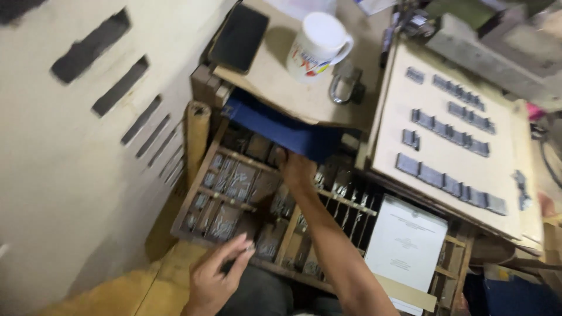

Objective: Manually arranging metal letterpress type characters on a layout board from a type case.

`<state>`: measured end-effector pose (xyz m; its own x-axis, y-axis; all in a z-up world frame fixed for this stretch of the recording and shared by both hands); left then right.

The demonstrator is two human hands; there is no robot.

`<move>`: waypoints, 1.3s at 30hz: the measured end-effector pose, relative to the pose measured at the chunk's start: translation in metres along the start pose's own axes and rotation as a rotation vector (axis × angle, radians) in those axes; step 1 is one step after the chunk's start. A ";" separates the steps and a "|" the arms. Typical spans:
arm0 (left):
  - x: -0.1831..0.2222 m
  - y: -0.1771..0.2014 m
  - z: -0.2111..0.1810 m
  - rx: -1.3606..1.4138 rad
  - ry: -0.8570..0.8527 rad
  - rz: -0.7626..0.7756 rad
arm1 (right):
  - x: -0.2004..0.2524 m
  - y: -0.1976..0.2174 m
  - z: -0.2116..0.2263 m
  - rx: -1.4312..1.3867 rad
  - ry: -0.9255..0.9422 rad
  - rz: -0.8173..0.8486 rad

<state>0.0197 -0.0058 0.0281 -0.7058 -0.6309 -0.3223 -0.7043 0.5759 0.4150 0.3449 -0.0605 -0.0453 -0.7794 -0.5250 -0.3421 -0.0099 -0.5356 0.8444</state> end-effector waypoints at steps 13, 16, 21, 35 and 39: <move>-0.009 0.012 -0.042 0.196 -0.304 -0.029 | 0.011 0.027 -0.005 -0.436 -0.398 -0.007; -0.010 0.013 -0.051 0.172 -0.352 -0.036 | 0.016 0.051 0.015 -0.566 -0.428 0.012; -0.013 0.014 -0.060 0.143 -0.424 -0.042 | 0.055 0.083 0.034 -0.682 -0.285 0.047; -0.003 -0.040 -0.092 0.141 -0.482 0.101 | 0.214 0.195 0.024 -1.274 -0.349 -0.071; 0.002 -0.052 -0.110 0.158 -0.522 0.102 | 0.231 0.212 0.016 -1.306 -0.345 -0.118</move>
<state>0.0635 -0.0944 0.0992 -0.6867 -0.2492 -0.6828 -0.6047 0.7171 0.3465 0.1529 -0.2849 0.0617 -0.9331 -0.3449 -0.1018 0.3596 -0.8982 -0.2531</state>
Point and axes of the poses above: each hand's wrist, its own x-axis away from the middle knuckle, its own y-axis out of the back of the hand, z = x × y, the point moved 3 cm from there along -x, towards the middle knuckle, and after that the axes turned 10 degrees about -x, right-handed, at the moved point
